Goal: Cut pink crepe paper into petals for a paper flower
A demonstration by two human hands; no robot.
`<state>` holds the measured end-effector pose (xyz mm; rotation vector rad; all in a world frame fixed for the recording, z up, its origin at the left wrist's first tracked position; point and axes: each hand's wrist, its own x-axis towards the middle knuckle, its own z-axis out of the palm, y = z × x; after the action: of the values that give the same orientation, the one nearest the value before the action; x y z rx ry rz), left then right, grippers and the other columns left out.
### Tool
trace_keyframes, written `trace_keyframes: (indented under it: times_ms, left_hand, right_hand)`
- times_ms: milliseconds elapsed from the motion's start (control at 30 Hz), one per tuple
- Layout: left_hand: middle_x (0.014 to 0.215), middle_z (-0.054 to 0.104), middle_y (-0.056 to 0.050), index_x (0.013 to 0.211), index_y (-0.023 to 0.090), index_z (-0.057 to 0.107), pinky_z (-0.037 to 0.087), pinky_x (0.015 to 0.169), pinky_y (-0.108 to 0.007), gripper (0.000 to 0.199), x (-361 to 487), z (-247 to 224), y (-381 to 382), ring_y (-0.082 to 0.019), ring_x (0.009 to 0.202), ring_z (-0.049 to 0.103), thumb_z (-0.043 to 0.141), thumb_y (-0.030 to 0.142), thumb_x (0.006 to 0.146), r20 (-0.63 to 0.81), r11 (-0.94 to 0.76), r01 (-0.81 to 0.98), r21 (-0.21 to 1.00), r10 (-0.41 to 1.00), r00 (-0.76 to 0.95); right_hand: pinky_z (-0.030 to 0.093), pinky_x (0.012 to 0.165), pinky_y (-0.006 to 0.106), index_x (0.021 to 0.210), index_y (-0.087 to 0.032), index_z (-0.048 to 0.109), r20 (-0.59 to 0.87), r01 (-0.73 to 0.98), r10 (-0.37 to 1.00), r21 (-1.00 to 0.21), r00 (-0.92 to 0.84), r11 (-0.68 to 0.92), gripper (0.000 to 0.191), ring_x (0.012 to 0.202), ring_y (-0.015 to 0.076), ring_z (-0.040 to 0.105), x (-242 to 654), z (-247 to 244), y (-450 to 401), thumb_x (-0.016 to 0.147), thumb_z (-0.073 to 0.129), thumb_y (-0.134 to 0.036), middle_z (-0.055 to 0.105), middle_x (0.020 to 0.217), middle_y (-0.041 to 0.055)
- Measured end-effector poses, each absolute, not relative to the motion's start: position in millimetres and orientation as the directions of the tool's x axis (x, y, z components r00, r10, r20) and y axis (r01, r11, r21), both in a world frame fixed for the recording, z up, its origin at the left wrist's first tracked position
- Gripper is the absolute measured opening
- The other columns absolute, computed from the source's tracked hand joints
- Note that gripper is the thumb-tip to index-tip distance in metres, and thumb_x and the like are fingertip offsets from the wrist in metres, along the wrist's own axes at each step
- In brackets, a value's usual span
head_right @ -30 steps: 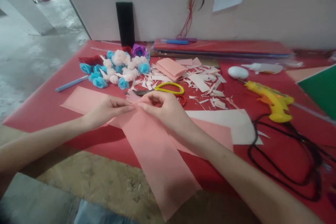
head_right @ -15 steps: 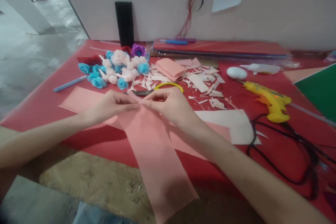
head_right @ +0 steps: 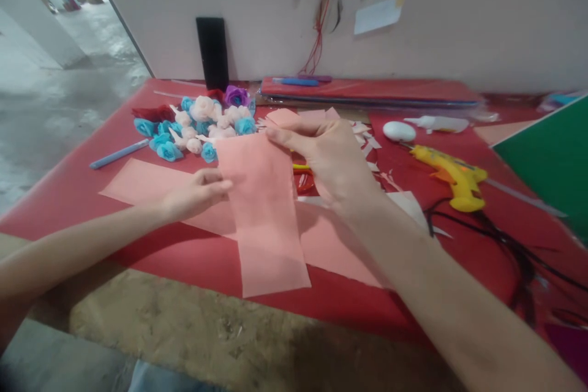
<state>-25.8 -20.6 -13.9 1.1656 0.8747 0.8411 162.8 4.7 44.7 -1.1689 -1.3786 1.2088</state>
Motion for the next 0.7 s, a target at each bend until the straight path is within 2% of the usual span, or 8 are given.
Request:
trace_keyframes:
  times_ms: [100,233,333,400,433,500,633,700]
  left_hand:
    - [0.067,0.067,-0.003,0.065,0.013,0.063,0.049,0.067,-0.027,0.020,-19.3,-11.7,-27.5,-0.013,0.067,0.062,0.069,0.032,0.069,-0.198,0.217,-0.015,0.976,0.912,0.358]
    - [0.054,0.058,0.000,0.056,0.014,0.056,0.044,0.053,-0.024,0.021,-29.3,6.0,-23.0,-0.010,0.051,0.054,0.063,0.027,0.071,-0.201,0.209,-0.018,0.978,0.955,0.217]
    - [0.053,0.056,-0.001,0.058,0.015,0.057,0.042,0.051,-0.025,0.025,-45.2,29.8,-20.2,-0.014,0.055,0.056,0.055,0.032,0.076,0.068,-0.092,0.331,0.939,0.994,0.084]
    - [0.044,0.045,0.001,0.049,0.017,0.051,0.038,0.050,-0.026,0.035,-51.4,45.2,-26.9,-0.014,0.051,0.052,0.048,0.032,0.081,0.407,-0.333,0.748,0.574,0.909,0.093]
    - [0.041,0.040,0.001,0.045,0.018,0.049,0.035,0.051,-0.028,0.038,-51.6,50.8,-33.3,-0.014,0.050,0.050,0.049,0.031,0.080,0.467,-0.375,0.784,0.494,0.876,0.125]
    - [0.048,0.049,-0.001,0.056,0.018,0.059,0.033,0.051,-0.028,0.026,-46.1,55.1,-50.3,-0.014,0.053,0.051,0.052,0.026,0.079,0.503,-0.439,0.808,0.393,0.838,0.210]
    - [0.060,0.062,-0.004,0.093,0.010,0.065,0.037,0.049,-0.027,0.025,-22.8,34.6,-84.0,-0.014,0.052,0.051,0.042,0.006,0.083,0.482,-0.701,0.608,-0.371,0.414,0.772]
    - [0.060,0.062,-0.004,0.098,0.007,0.063,0.037,0.048,-0.026,0.026,-12.9,17.5,-94.8,-0.013,0.050,0.050,0.041,0.006,0.084,0.415,-0.707,0.563,-0.427,0.400,0.817]
  right_hand:
    - [0.045,0.057,0.019,0.073,-0.014,0.068,0.047,0.013,0.994,-0.999,-0.100,0.048,0.015,0.063,0.0079,0.054,162.9,47.9,8.9,0.075,0.065,-0.029,0.064,0.074,0.0017]
    - [0.041,0.054,0.021,0.094,-0.010,0.062,0.070,0.002,0.997,-0.998,-0.028,0.070,0.043,0.064,0.0084,0.056,173.6,48.8,13.3,0.096,0.028,-0.037,0.063,0.088,0.0081]
    - [0.039,0.056,0.019,0.087,-0.012,0.061,0.129,-0.009,0.991,-0.992,0.019,0.130,0.034,0.065,0.0078,0.054,180.0,46.4,6.2,0.096,0.032,-0.029,0.061,0.081,0.0057]
    - [0.042,0.059,0.019,0.086,-0.015,0.063,0.094,-0.053,0.992,-0.995,-0.085,0.090,0.030,0.074,0.0105,0.057,179.4,44.4,-5.4,0.093,0.039,-0.031,0.062,0.083,0.0050]
    - [0.044,0.061,0.021,0.087,-0.017,0.064,0.043,-0.088,0.981,-0.996,-0.188,0.027,0.029,0.078,0.0128,0.057,177.7,43.6,-12.5,0.091,0.042,-0.036,0.063,0.086,0.0049]
    - [0.048,0.063,0.027,0.084,-0.021,0.064,-0.081,-0.153,0.910,-0.976,-0.407,-0.156,0.034,0.083,0.0189,0.059,173.2,42.4,-27.5,0.083,0.047,-0.051,0.065,0.089,0.0055]
    - [0.051,0.063,0.036,0.076,-0.025,0.064,-0.299,-0.114,0.873,-0.924,-0.385,-0.366,0.043,0.084,0.0278,0.062,172.5,36.2,-50.2,0.068,0.053,-0.065,0.067,0.079,0.0054]
    - [0.051,0.062,0.036,0.080,-0.025,0.066,-0.449,-0.035,0.822,-0.871,-0.350,-0.491,0.044,0.084,0.0282,0.063,179.9,27.8,-56.2,0.066,0.055,-0.065,0.068,0.078,0.0052]
